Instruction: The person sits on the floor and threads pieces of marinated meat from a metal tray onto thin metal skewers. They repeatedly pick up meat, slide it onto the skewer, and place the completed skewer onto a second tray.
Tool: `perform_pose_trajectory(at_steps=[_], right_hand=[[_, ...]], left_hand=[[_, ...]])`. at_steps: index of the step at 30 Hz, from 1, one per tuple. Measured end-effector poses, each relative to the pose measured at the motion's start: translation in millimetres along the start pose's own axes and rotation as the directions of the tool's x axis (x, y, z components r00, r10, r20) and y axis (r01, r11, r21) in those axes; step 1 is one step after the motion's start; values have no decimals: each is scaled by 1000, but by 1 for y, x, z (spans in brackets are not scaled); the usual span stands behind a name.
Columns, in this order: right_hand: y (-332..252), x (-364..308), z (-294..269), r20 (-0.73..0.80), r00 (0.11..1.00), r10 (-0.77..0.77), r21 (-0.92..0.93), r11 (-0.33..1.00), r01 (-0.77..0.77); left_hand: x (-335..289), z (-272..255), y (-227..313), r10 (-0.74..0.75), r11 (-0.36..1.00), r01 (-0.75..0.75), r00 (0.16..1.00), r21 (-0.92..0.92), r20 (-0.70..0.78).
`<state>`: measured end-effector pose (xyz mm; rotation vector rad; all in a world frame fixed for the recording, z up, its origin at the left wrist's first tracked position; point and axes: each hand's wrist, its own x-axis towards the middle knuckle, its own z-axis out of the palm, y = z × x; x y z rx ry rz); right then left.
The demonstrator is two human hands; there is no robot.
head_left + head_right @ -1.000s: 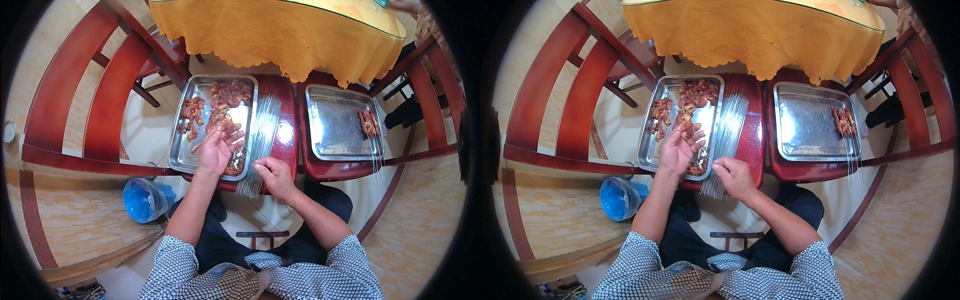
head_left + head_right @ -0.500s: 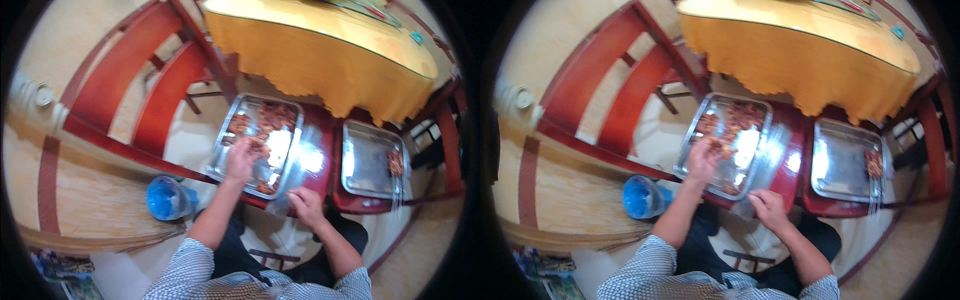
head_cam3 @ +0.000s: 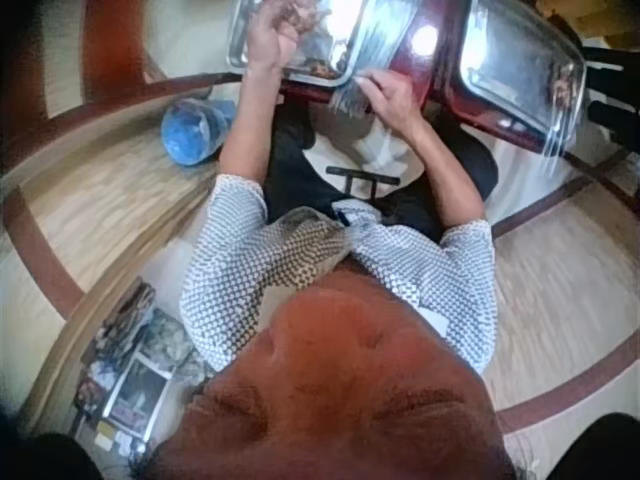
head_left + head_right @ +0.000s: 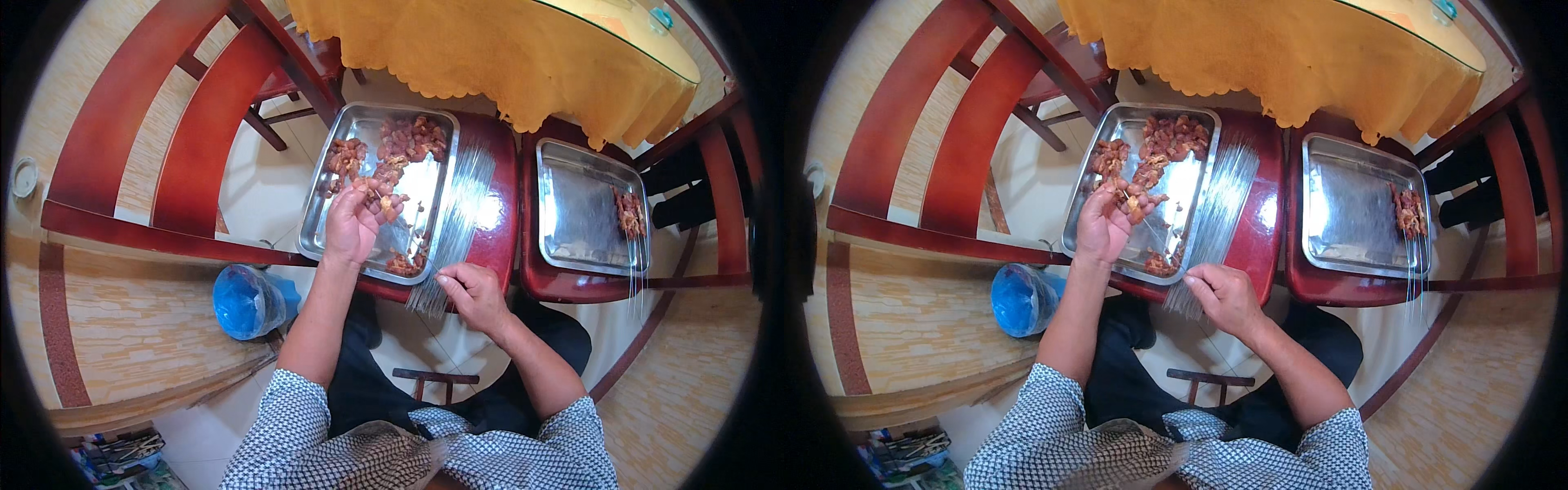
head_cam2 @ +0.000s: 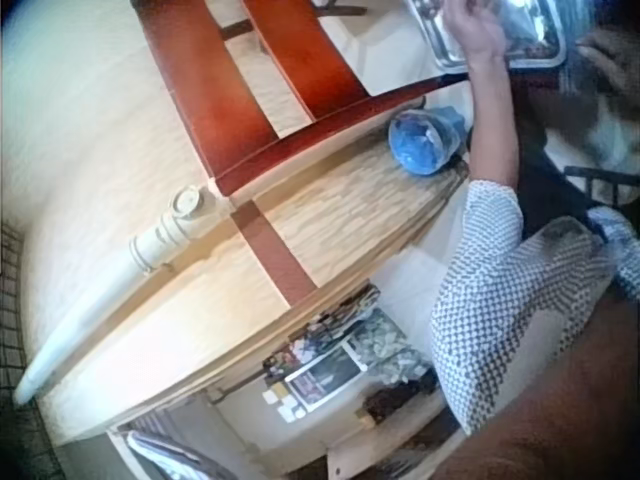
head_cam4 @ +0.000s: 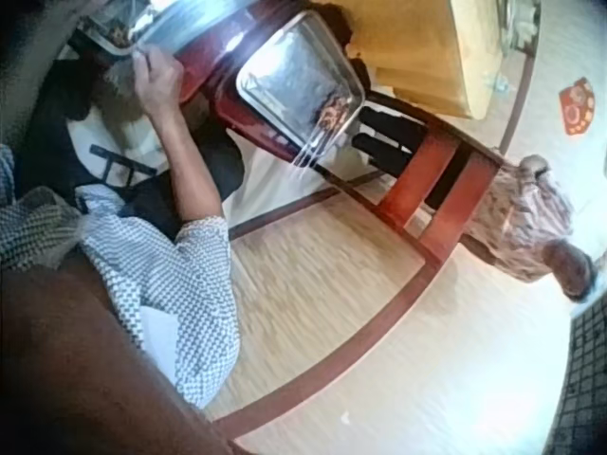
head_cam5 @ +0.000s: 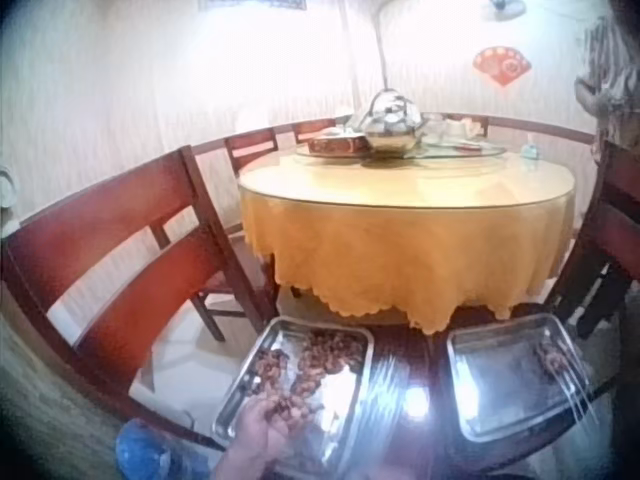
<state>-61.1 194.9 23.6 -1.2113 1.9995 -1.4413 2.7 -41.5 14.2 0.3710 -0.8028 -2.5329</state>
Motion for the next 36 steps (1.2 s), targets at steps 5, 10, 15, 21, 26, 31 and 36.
perform_pose_trajectory(at_steps=[5,10,15,21,26,31,36], right_hand=[[0,0,0,19,1000,20,-21,1000,-19],[3,0,2,20,1000,13,-36,999,-13],[3,1,2,26,1000,16,-39,999,-15],[1,1,2,26,999,22,-43,999,-21],[2,1,4,-19,1000,-23,-115,993,21],[1,2,7,-71,991,-112,-206,974,95],[-1,4,6,-83,986,-142,-256,960,116]], left_hand=[[0,1,-2,0,992,4,1000,128,-31],[-1,-1,-2,-26,997,29,999,68,-38],[2,-5,-5,-38,997,40,999,63,-30],[0,-2,-3,-27,996,29,999,83,-23],[-1,-2,-5,-67,997,68,998,22,-11],[-2,-2,-6,-100,993,97,994,-70,-33],[-2,-1,-7,-120,988,113,991,-106,-65]])
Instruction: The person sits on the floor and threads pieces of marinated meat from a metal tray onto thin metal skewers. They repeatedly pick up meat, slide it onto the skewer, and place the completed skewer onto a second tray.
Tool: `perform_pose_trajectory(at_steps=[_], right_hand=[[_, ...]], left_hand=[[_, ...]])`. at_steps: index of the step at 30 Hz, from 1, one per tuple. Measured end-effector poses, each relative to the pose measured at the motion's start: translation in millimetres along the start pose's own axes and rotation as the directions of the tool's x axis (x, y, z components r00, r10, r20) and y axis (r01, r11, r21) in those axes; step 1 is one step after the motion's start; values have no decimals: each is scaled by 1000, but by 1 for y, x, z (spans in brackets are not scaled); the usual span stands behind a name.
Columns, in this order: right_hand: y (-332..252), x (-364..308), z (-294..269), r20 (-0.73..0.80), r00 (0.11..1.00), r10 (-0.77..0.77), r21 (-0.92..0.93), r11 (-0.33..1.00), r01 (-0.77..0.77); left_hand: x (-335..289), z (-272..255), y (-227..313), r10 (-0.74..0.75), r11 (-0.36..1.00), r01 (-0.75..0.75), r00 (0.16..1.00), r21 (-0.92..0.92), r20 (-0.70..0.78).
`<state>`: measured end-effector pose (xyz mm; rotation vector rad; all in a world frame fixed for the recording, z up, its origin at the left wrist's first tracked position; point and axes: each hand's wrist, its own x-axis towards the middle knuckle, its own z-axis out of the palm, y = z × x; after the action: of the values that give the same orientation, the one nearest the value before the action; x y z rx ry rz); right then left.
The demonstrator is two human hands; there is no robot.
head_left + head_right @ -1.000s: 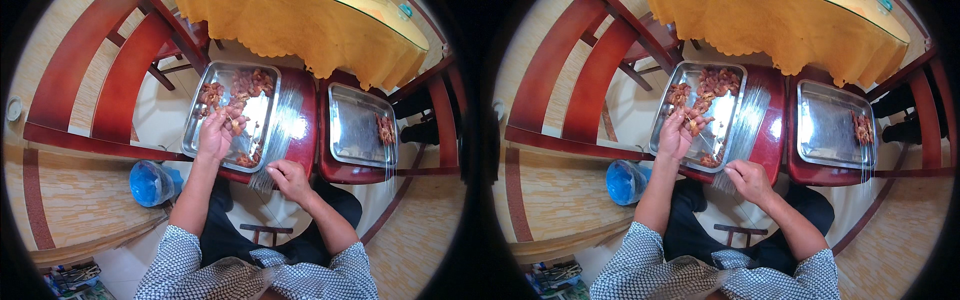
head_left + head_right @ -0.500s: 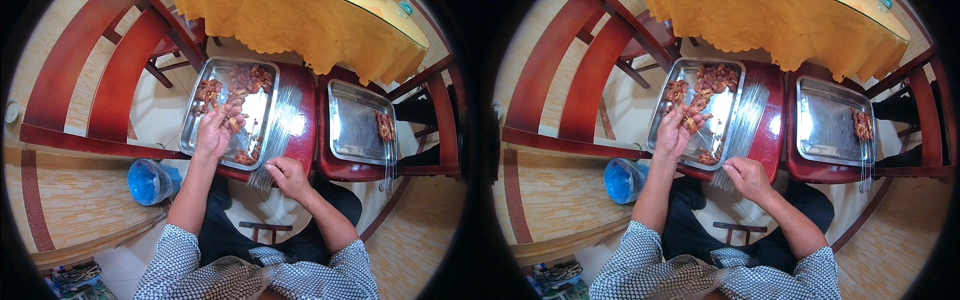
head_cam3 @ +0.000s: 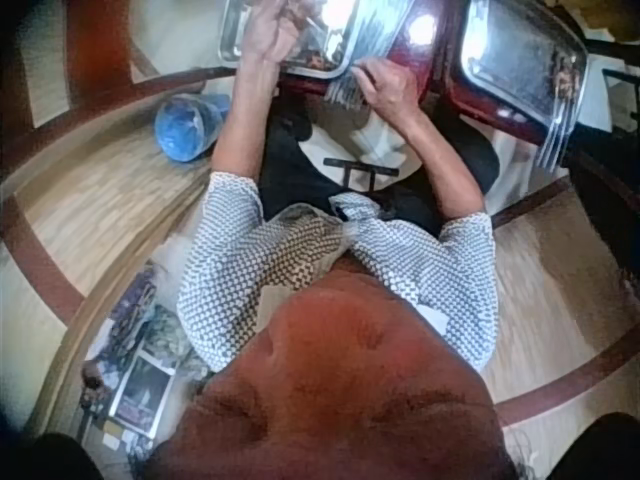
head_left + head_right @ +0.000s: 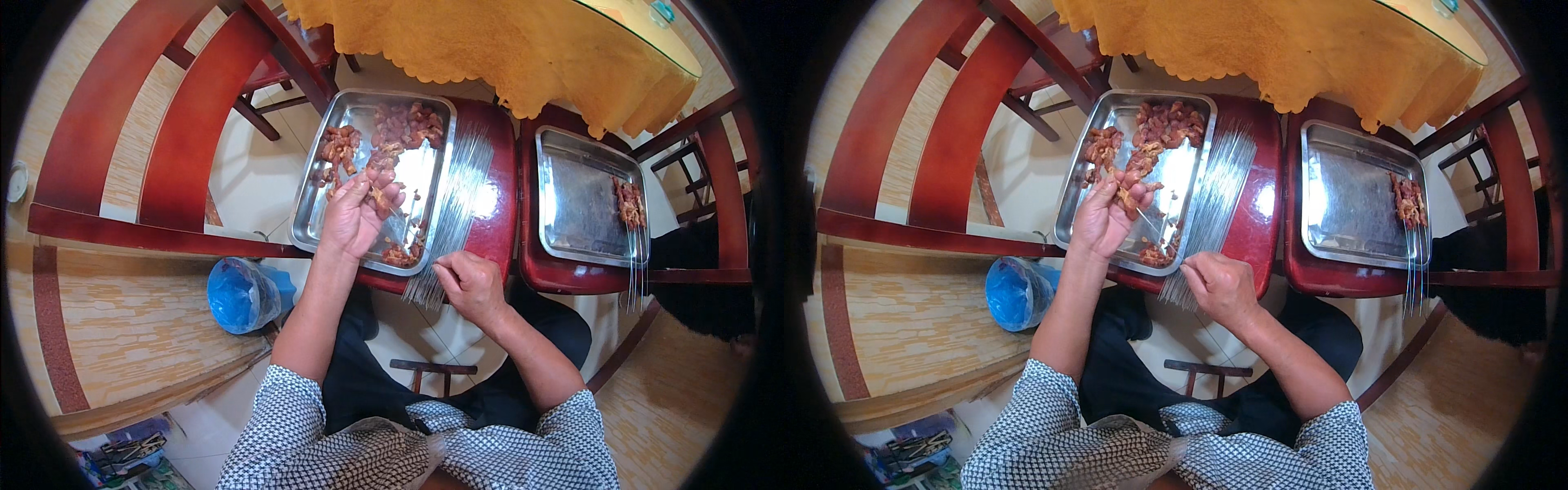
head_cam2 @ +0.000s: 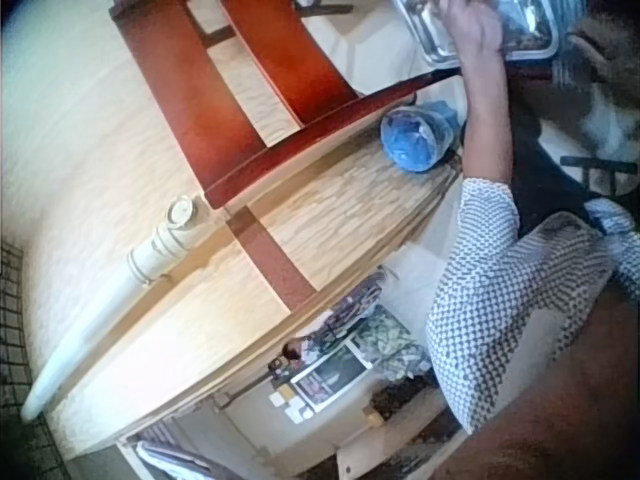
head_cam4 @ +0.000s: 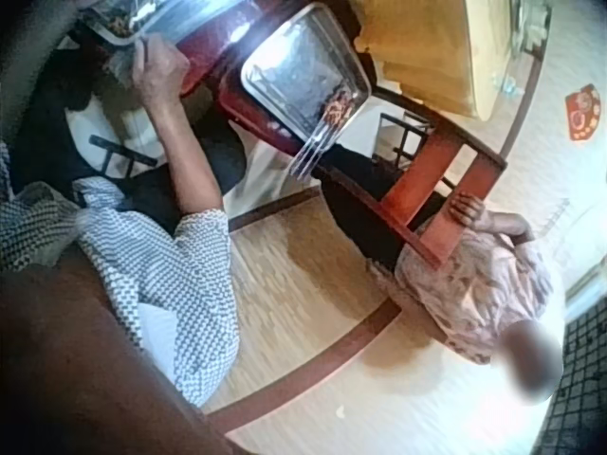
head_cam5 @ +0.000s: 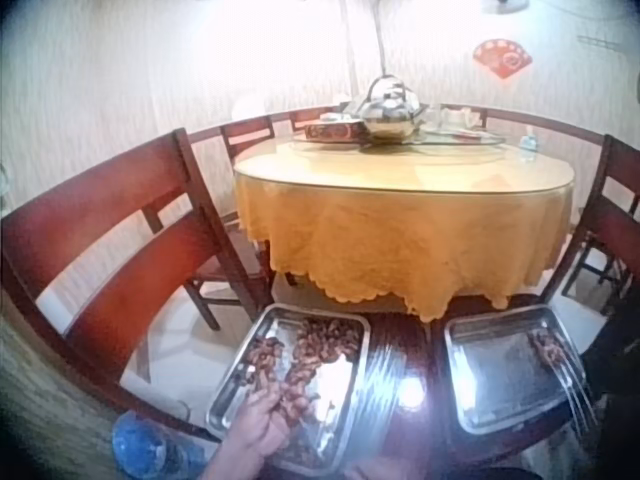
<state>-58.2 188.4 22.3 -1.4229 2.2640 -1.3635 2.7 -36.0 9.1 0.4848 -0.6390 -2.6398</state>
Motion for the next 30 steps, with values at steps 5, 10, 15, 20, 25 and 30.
perform_pose_trajectory(at_steps=[5,10,15,20,25,30], right_hand=[[-1,0,6,-24,1000,20,8,1000,-20],[0,3,6,-27,1000,-4,-4,1000,4],[0,6,1,-19,1000,15,26,1000,-15],[0,4,-1,20,999,31,41,999,-32],[-1,3,0,13,1000,24,46,999,-25],[0,2,1,43,999,31,38,999,-32]], left_hand=[[0,-3,-3,-1,1000,1,1000,-9,15],[1,-7,-4,-1,995,-9,995,103,98],[-2,4,-3,-47,992,32,991,121,125],[3,-2,-3,-20,1000,20,998,-5,66],[6,-10,-2,39,999,-39,999,-13,14],[4,-4,-3,81,994,-75,994,78,-69]])
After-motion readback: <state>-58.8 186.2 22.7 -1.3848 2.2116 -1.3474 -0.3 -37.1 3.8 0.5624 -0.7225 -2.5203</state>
